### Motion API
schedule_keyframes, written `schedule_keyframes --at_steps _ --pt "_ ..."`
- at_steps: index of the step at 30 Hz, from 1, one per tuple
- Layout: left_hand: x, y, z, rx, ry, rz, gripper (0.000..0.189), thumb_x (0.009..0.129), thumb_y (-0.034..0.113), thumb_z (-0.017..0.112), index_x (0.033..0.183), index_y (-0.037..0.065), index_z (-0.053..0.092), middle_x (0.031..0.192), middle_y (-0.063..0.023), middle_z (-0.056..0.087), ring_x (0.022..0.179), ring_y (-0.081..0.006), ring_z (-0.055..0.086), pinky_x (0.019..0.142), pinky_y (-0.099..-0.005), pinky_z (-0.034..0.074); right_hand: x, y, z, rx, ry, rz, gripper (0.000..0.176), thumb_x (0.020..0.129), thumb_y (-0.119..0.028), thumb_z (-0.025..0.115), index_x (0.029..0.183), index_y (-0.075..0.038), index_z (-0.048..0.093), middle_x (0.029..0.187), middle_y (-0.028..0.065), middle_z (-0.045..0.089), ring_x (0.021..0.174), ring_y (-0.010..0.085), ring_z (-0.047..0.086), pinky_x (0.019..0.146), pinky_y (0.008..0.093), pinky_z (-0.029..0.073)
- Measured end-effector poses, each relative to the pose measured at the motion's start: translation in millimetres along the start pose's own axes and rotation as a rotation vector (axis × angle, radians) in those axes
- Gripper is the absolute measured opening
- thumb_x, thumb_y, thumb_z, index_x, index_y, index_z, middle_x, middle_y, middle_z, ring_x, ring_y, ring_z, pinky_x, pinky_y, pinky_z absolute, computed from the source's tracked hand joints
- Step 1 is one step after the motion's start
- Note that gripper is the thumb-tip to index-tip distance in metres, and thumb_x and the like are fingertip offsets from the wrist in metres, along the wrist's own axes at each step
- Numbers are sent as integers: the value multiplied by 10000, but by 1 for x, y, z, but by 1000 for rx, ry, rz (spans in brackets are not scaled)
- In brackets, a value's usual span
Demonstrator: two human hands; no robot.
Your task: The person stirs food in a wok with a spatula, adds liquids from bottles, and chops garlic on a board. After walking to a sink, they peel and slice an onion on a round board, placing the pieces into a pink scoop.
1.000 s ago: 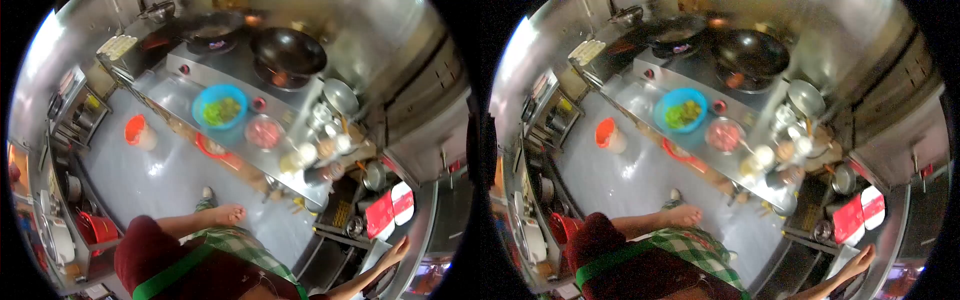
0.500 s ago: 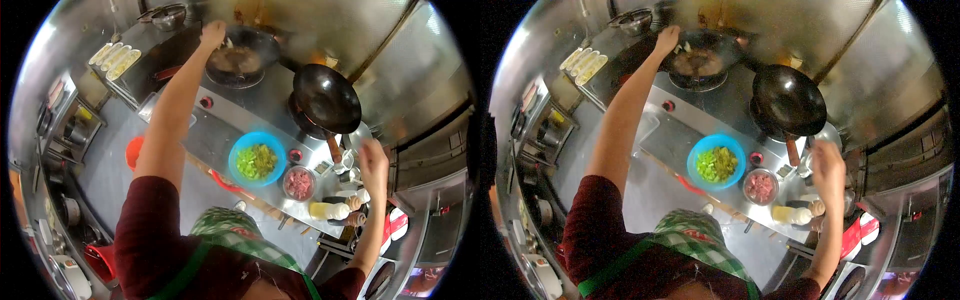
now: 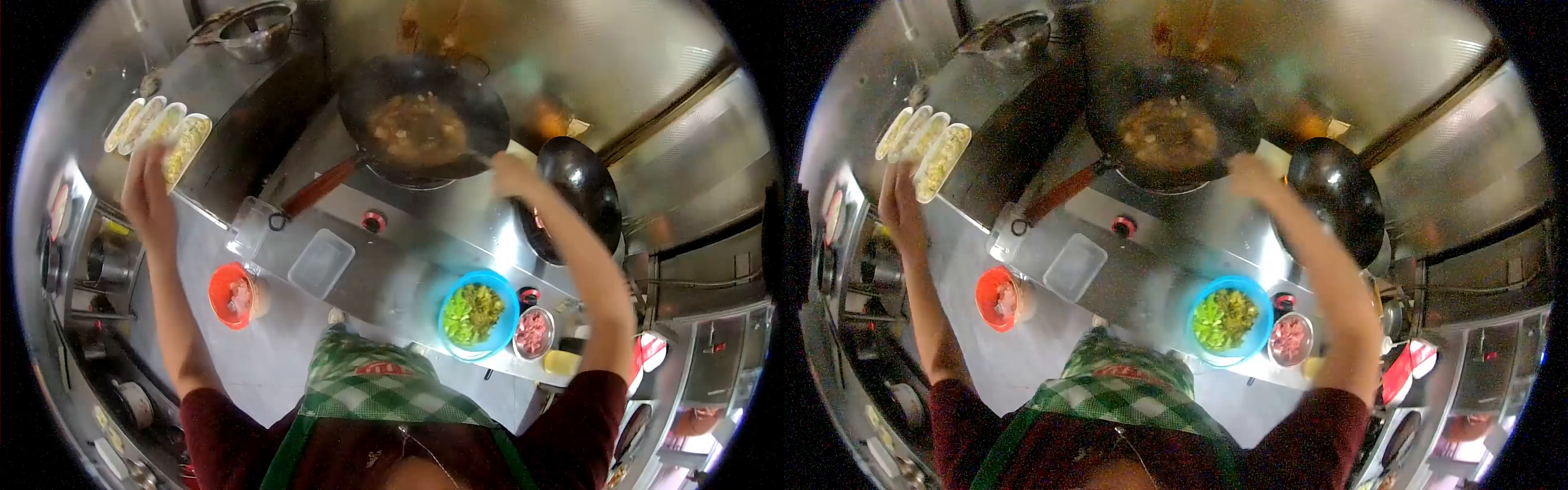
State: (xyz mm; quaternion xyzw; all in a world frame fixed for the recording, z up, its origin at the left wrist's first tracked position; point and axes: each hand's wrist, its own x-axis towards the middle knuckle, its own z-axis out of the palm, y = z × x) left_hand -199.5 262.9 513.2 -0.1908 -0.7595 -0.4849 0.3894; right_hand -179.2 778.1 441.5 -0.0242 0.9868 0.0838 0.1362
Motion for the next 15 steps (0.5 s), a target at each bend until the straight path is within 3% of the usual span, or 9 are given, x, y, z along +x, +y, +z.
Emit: schedule_keyframes --at_steps 2,3,4,5,7,8,11,13,15 --pt "-40 -70 -44 -262 385 -541 189 911 120 451 888 5 599 758 22 494 645 -55 416 560 -205 327 -36 13 -87 -20 -45 271 318 659 -107 583 974 -67 596 883 155 616 805 322 595 726 423 474" --pt "-82 -131 -88 -112 215 -714 165 901 147 478 816 33 562 720 18 466 624 -65 382 537 -236 316 -51 19 -123 -65 -83 214 259 649 -105 582 899 -53 627 814 164 622 796 314 603 691 423 471" --pt "-122 -147 -98 616 -99 -723 180 903 171 464 787 43 513 680 -10 450 613 -95 388 539 -263 330 -60 27 -143 -131 -30 94 212 645 -116 585 838 -41 630 738 157 613 719 295 608 637 404 473" --pt "-183 -174 -107 537 -240 -866 205 910 205 437 842 43 543 753 -45 496 700 -147 443 625 -304 358 -67 30 -158 -199 24 -24 173 641 -127 587 776 -29 634 663 149 604 643 276 612 583 384 476" --pt "-302 -226 -124 406 -555 -1144 318 922 273 384 953 43 601 897 -113 589 873 -253 551 798 -386 414 -60 -5 -190 -27 -338 135 155 647 -160 588 715 -24 618 591 122 575 531 231 578 495 359 454" --pt "-346 -229 -119 237 -697 -1063 317 903 264 393 938 30 604 839 -106 589 844 -251 556 781 -379 418 -51 -24 -199 62 -512 211 160 650 -176 589 684 -21 610 556 108 561 475 209 561 451 347 444" --pt "-424 -221 -101 -11 -690 -1594 217 842 158 448 918 56 624 703 -56 580 561 -108 499 438 -267 386 12 -30 -153 195 -370 92 190 677 -210 565 649 -22 582 481 76 512 380 157 490 345 312 377" --pt "-502 -252 -127 -448 -722 -1857 214 808 128 495 984 43 581 660 -76 565 488 -138 485 384 -260 354 39 -29 -151 190 -281 217 174 674 -175 565 634 -5 556 468 81 495 357 162 470 346 312 380" --pt "-494 -224 -130 -172 -604 -2024 192 814 116 485 973 36 558 626 -82 534 457 -141 451 371 -250 329 51 -4 -146 180 -260 214 165 670 -159 572 635 1 551 462 85 484 339 162 451 341 325 380"
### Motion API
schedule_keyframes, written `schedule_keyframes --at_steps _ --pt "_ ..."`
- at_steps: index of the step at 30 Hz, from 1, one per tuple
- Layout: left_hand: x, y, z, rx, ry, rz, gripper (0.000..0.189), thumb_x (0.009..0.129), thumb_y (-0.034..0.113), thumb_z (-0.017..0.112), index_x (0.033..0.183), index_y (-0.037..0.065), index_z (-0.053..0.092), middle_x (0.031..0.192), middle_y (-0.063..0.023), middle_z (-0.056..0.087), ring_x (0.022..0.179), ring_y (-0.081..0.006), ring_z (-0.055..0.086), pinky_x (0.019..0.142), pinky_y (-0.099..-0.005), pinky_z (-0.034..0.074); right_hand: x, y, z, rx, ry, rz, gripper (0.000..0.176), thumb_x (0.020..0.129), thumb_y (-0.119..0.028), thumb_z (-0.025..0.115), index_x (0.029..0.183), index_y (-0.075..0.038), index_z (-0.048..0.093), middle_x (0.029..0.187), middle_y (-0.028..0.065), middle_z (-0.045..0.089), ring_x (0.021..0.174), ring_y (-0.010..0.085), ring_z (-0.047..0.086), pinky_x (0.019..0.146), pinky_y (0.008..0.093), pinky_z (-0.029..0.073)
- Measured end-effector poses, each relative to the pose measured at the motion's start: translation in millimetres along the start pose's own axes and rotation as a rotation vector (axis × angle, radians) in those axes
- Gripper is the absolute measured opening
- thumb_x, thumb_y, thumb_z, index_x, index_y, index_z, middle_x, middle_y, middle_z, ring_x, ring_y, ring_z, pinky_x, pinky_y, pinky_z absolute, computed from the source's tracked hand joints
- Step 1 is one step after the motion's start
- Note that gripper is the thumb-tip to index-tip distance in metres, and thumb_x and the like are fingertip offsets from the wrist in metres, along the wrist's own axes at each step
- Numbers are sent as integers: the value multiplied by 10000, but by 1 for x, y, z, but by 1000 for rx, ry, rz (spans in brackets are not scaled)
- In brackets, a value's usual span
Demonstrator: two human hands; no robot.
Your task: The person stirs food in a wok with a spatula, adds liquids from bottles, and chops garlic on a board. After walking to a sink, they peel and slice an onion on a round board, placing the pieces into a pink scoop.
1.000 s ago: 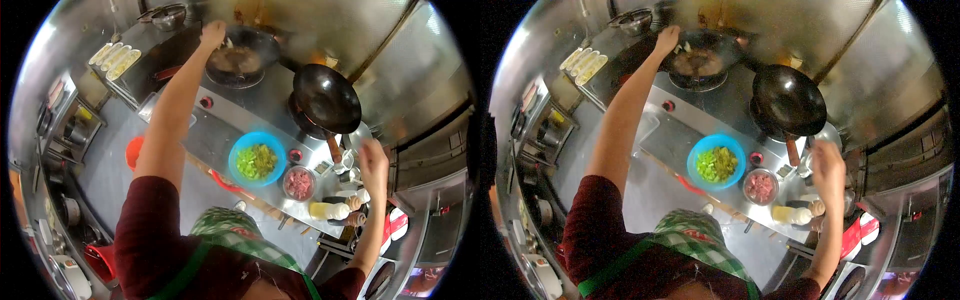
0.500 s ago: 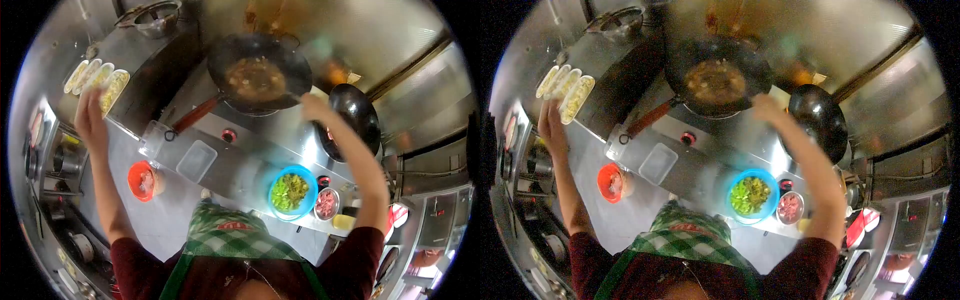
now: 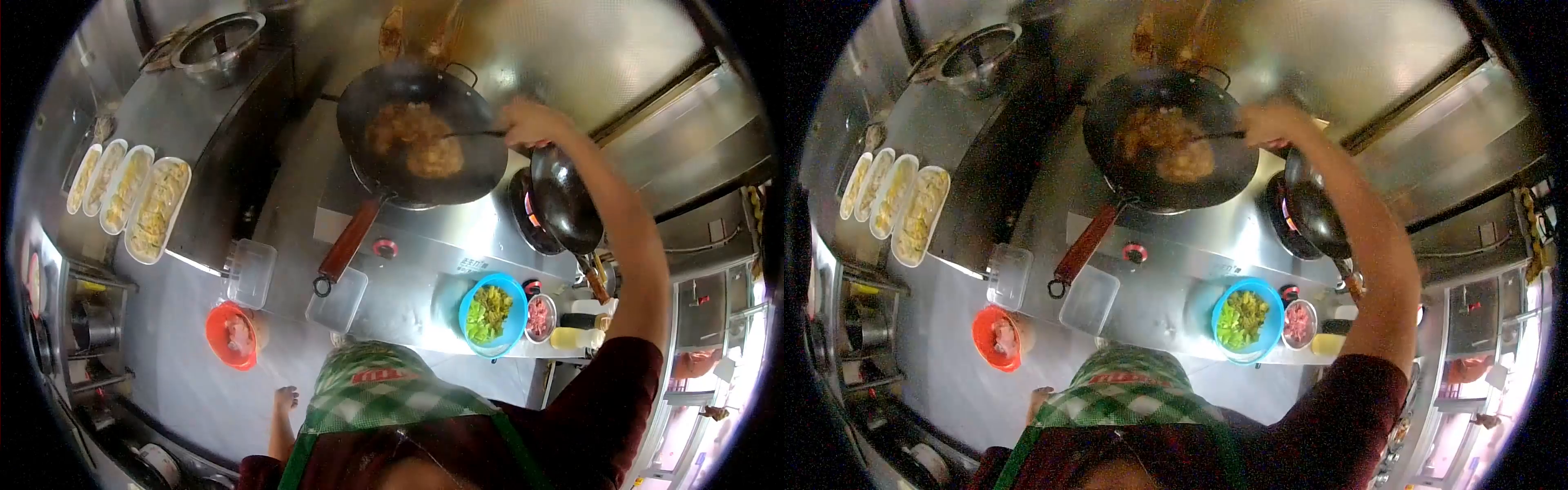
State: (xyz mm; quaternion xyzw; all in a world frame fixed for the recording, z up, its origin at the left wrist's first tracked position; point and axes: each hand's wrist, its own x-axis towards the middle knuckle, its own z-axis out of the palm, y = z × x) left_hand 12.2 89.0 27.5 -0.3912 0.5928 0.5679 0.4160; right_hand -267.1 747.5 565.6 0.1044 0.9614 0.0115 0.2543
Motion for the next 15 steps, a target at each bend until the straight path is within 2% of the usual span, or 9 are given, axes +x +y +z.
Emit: schedule_keyframes --at_steps 3,5,7,9,10,11,14,15 --pt "-6 -16 -16 -227 20 -90 186 813 119 486 966 37 553 602 -64 500 439 -131 427 363 -247 316 -82 -18 -24 -215 178 -214 172 655 -146 599 723 11 605 587 155 566 519 259 566 502 384 465" --pt "-4 -16 -26 -333 35 -105 182 813 121 486 961 38 550 587 -53 477 428 -125 411 357 -246 308 -100 -12 -16 -447 146 -140 208 650 -156 613 782 4 628 688 185 601 677 320 604 622 412 487" --pt "0 -10 -34 -412 42 -96 178 812 123 486 956 39 547 571 -41 454 416 -118 395 352 -244 300 -86 4 14 -546 74 57 235 645 -166 625 818 -6 637 771 200 614 804 359 602 709 428 482" --pt "7 3 -37 -457 49 -67 174 811 125 486 951 40 544 556 -30 431 404 -112 379 347 -242 292 -51 5 56 -310 141 103 278 664 -147 592 900 -4 623 860 219 628 857 387 607 766 447 491" --pt "10 9 -37 -461 44 -44 172 811 126 486 949 40 542 548 -24 420 399 -109 371 344 -241 288 -33 -1 77 -178 258 132 244 690 -145 580 889 -11 629 875 220 625 859 406 597 757 463 488" --pt "12 18 -34 -447 39 -9 170 810 127 486 946 41 541 540 -18 409 393 -106 363 341 -240 283 -11 4 97 -211 328 121 226 714 -105 560 911 -14 624 886 209 626 848 377 611 741 440 502" --pt "10 45 -28 -381 20 115 178 813 135 488 951 36 540 536 -18 409 390 -104 366 338 -240 283 -19 -28 98 -202 434 166 190 743 -156 583 863 -10 598 865 217 617 816 370 614 743 444 485" --pt "5 51 -24 -335 106 143 190 812 136 494 964 32 540 539 -18 414 388 -104 368 339 -239 285 -32 -28 94 -324 527 105 175 749 -125 562 872 -7 601 868 211 619 819 357 619 741 443 488"
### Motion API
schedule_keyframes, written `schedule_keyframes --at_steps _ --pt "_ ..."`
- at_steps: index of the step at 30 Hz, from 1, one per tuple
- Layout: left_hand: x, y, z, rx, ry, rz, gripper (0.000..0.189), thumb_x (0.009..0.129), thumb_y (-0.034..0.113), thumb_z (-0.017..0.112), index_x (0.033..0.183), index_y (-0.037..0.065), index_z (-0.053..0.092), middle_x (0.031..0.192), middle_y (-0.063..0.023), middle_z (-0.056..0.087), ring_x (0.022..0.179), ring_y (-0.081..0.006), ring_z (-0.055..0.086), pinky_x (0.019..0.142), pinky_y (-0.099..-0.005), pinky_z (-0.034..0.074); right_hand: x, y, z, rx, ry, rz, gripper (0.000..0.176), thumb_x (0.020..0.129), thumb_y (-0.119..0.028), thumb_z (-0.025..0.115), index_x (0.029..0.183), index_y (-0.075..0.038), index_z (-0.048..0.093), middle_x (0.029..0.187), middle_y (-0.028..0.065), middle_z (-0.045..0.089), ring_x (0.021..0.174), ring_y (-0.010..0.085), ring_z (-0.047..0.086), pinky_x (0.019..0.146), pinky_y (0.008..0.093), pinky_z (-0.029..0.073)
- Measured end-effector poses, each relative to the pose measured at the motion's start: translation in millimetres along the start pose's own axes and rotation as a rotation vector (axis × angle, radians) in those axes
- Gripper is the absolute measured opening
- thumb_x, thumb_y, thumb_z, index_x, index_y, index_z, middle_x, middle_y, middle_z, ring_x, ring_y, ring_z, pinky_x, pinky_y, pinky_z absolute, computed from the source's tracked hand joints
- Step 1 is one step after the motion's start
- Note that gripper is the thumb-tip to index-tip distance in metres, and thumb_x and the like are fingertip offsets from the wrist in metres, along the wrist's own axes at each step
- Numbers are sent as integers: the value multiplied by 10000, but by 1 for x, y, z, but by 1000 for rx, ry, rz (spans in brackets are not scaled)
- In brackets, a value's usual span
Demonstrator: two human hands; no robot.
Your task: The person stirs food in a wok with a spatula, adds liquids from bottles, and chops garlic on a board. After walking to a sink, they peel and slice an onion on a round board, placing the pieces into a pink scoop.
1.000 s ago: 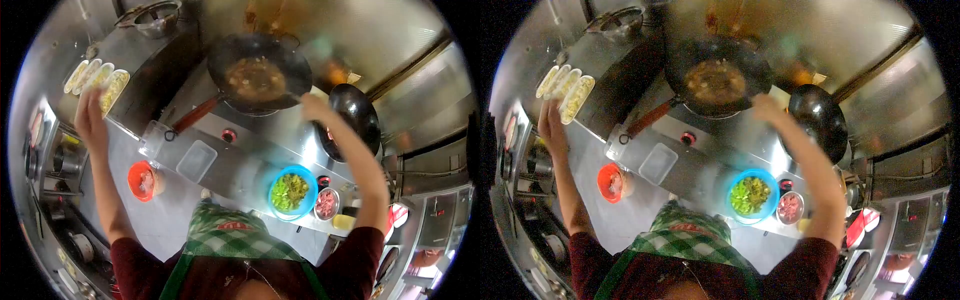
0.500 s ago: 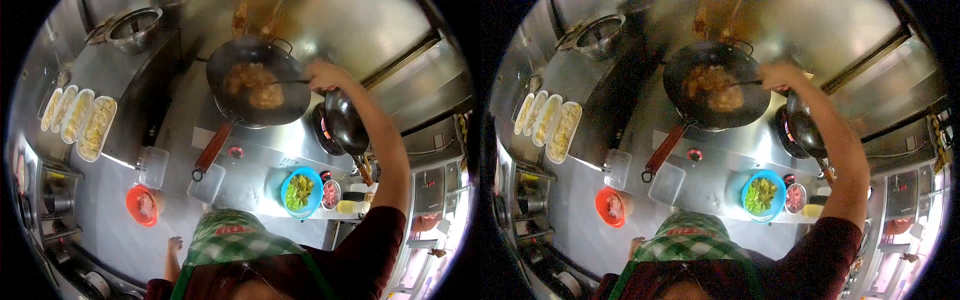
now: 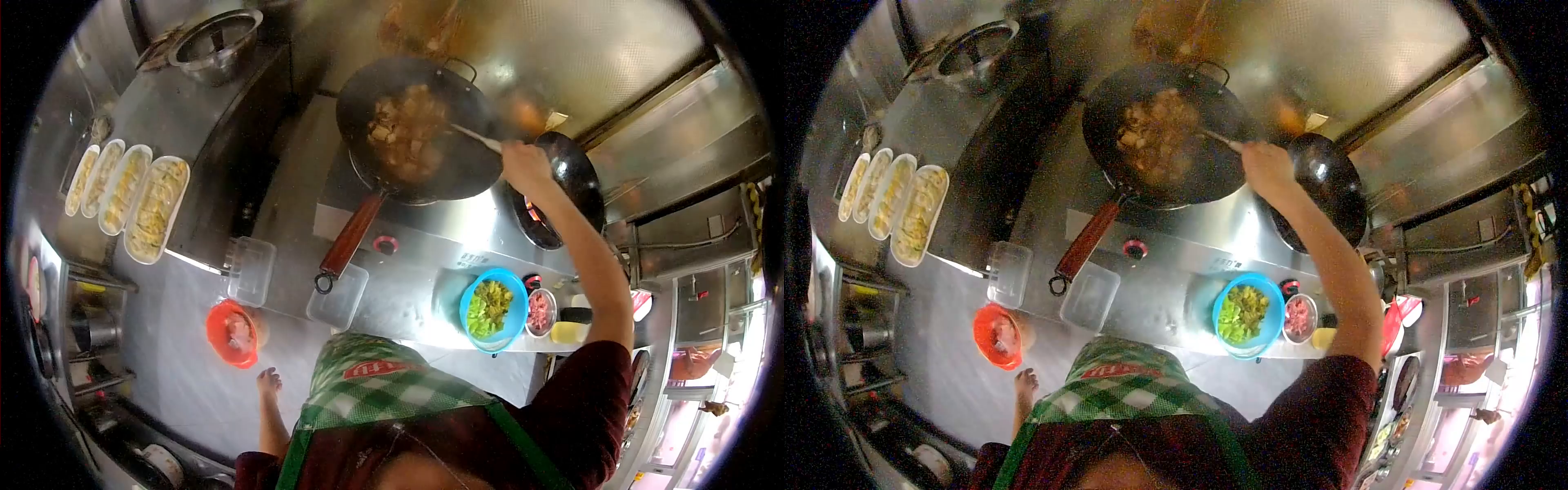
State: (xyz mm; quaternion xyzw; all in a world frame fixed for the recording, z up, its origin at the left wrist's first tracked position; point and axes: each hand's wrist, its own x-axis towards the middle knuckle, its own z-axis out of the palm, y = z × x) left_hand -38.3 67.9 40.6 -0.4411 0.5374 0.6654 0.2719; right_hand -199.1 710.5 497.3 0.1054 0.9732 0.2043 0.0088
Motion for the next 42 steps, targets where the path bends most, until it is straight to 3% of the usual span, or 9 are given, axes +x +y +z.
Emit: schedule_keyframes --at_steps 3,9,12,21,27,32,35,36,42 --pt "-2 3 2 36 49 -30 196 819 132 492 977 27 540 555 -24 430 391 -101 364 347 -229 288 -22 25 -31 -151 24 27 183 740 -129 570 849 14 606 852 211 623 812 356 621 732 431 493" --pt "-5 -9 17 64 41 -118 217 824 104 467 1013 19 530 585 -39 454 406 -99 360 360 -217 286 -15 50 -53 109 -458 -181 247 693 -229 608 787 -2 632 781 212 616 779 362 608 691 434 473" --pt "-12 -15 20 95 -8 -139 213 817 89 460 1008 23 528 577 -33 446 406 -103 361 360 -220 287 21 24 2 336 -328 -60 294 682 -261 634 821 -2 632 797 216 614 809 346 611 688 423 470" --pt "2 -10 1 -155 -187 -241 184 822 130 493 974 37 537 573 -34 450 389 -113 385 336 -233 273 42 14 -56 -274 241 -146 179 732 -72 575 904 -68 627 878 126 602 791 298 627 663 408 499" --pt "-18 -5 24 11 -1 -23 181 827 176 523 943 40 552 592 -40 479 417 -123 433 356 -224 313 108 14 -42 -444 618 -259 291 720 -77 568 1007 -122 591 843 67 590 807 231 603 619 339 498" --pt "2 -19 -2 -176 -248 -208 191 825 197 528 950 55 554 592 -41 492 434 -132 452 372 -229 337 90 24 -24 -442 500 -466 467 741 -60 543 1188 -180 484 915 75 567 812 236 593 625 336 510" --pt "10 -34 -9 -104 -132 -270 206 844 211 493 960 51 549 596 -41 481 421 -129 426 362 -228 311 85 30 -31 -436 393 -389 511 749 -54 531 1236 -180 445 963 91 548 820 241 595 631 346 517" --pt "7 -34 -15 -291 -362 -336 216 866 209 435 972 57 546 598 -38 469 438 -128 418 356 -248 293 82 31 -29 -441 369 -329 516 752 -53 527 1245 -175 439 978 96 541 822 241 596 634 349 519" --pt "10 -4 -19 277 -407 -312 292 874 282 423 1037 79 554 708 -38 536 559 -112 486 421 -272 364 54 30 25 -276 217 -236 491 775 -44 498 1251 -143 430 957 114 546 783 284 608 643 355 521"
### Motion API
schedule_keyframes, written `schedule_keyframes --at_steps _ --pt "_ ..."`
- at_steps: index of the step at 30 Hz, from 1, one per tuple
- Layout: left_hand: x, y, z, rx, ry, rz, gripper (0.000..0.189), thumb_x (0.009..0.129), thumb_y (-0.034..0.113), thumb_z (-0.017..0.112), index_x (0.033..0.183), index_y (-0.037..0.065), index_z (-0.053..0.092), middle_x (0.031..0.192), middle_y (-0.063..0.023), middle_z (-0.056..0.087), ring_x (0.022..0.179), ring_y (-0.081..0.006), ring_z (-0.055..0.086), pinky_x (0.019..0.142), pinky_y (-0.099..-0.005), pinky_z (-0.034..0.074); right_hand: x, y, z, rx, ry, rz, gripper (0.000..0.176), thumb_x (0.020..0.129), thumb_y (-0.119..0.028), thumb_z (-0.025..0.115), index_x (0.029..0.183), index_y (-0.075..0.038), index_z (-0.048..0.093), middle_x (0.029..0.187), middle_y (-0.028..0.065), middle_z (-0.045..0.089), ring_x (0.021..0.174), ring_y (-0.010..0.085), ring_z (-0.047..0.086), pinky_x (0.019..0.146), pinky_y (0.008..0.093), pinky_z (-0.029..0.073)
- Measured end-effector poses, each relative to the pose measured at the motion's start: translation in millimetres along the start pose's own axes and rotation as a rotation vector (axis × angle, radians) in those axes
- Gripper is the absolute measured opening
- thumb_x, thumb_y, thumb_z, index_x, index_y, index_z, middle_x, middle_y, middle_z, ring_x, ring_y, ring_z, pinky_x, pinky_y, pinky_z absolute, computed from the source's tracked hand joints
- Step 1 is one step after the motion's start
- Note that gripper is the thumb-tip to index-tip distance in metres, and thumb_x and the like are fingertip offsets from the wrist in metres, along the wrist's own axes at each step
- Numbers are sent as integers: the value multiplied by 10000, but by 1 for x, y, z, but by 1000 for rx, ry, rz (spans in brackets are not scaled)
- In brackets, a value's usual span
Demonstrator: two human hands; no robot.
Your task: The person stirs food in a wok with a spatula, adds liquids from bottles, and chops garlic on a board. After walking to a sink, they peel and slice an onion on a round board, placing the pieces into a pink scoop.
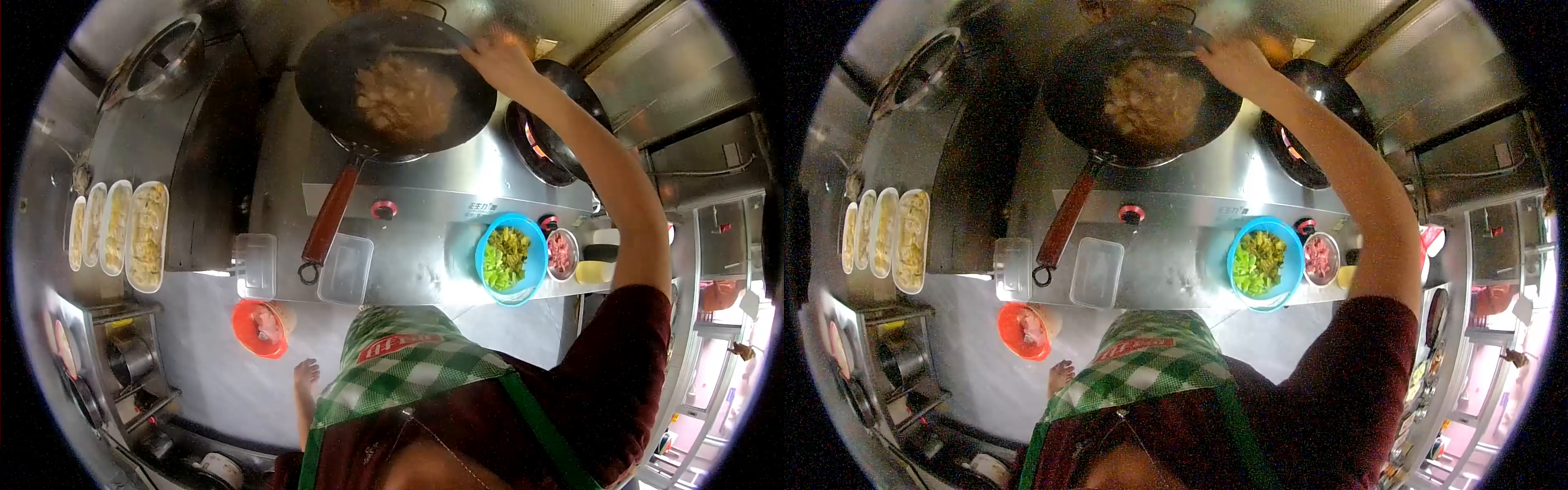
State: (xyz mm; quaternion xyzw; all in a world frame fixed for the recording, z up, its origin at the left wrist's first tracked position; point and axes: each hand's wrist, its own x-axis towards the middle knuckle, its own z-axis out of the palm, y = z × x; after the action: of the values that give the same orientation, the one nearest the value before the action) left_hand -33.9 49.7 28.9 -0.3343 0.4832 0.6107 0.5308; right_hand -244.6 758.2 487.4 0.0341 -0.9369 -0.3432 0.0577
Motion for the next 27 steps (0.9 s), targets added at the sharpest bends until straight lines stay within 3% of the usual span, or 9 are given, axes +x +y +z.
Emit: schedule_keyframes --at_steps 2,3,4,6,9,11,14,21,27 --pt "-49 48 39 313 -121 -11 348 871 303 441 1095 72 571 817 -51 598 633 -112 538 516 -242 426 -36 11 -11 85 -66 22 500 777 -36 493 1258 -155 432 952 120 544 767 296 607 622 372 520" --pt "-85 84 70 177 -349 167 377 872 328 457 1113 71 592 866 -52 624 703 -114 566 605 -227 454 -54 15 -28 116 -84 49 507 777 -32 490 1263 -164 435 953 123 543 759 300 607 611 383 518" --pt "-131 123 128 587 -90 452 442 878 407 440 1084 52 604 871 -41 619 719 -110 560 623 -227 453 -68 8 -36 117 -111 88 514 771 -28 500 1263 -161 437 953 131 544 743 296 616 608 382 523" --pt "-154 178 178 628 -87 792 538 901 478 360 1120 35 574 848 -39 601 725 -105 541 634 -236 434 -92 0 -47 115 -165 169 530 758 -20 518 1264 -155 439 953 147 547 712 289 636 604 380 532" --pt "-191 259 291 561 132 621 547 892 511 384 1055 33 593 872 -35 626 698 -109 547 607 -245 430 -122 -18 -34 192 -126 132 551 743 -14 516 1271 -149 436 992 142 535 722 273 639 627 384 533" --pt "-179 286 325 482 -175 637 571 903 522 356 1058 23 587 852 -50 630 653 -89 533 580 -229 421 -143 -17 -61 197 -133 173 536 739 -20 520 1257 -139 448 978 137 541 701 268 639 595 373 531" --pt "-220 287 392 339 -161 650 524 883 479 436 1064 9 577 816 -55 621 619 -73 523 557 -206 409 -154 -35 -47 212 -68 167 508 734 -36 528 1228 -134 469 949 125 551 677 264 638 567 367 522" --pt "-193 286 386 388 -338 504 467 762 374 635 1024 -9 581 836 -41 602 678 -84 557 593 -196 418 -154 -68 -54 323 -28 298 424 730 -58 531 1150 -114 526 858 107 567 630 260 629 520 362 505" --pt "-185 282 386 362 -393 527 458 767 391 623 1021 11 589 737 -13 586 630 -69 531 566 -189 398 -135 -98 -51 453 -86 415 375 796 -105 494 1168 -70 515 884 125 586 708 269 641 546 370 515"
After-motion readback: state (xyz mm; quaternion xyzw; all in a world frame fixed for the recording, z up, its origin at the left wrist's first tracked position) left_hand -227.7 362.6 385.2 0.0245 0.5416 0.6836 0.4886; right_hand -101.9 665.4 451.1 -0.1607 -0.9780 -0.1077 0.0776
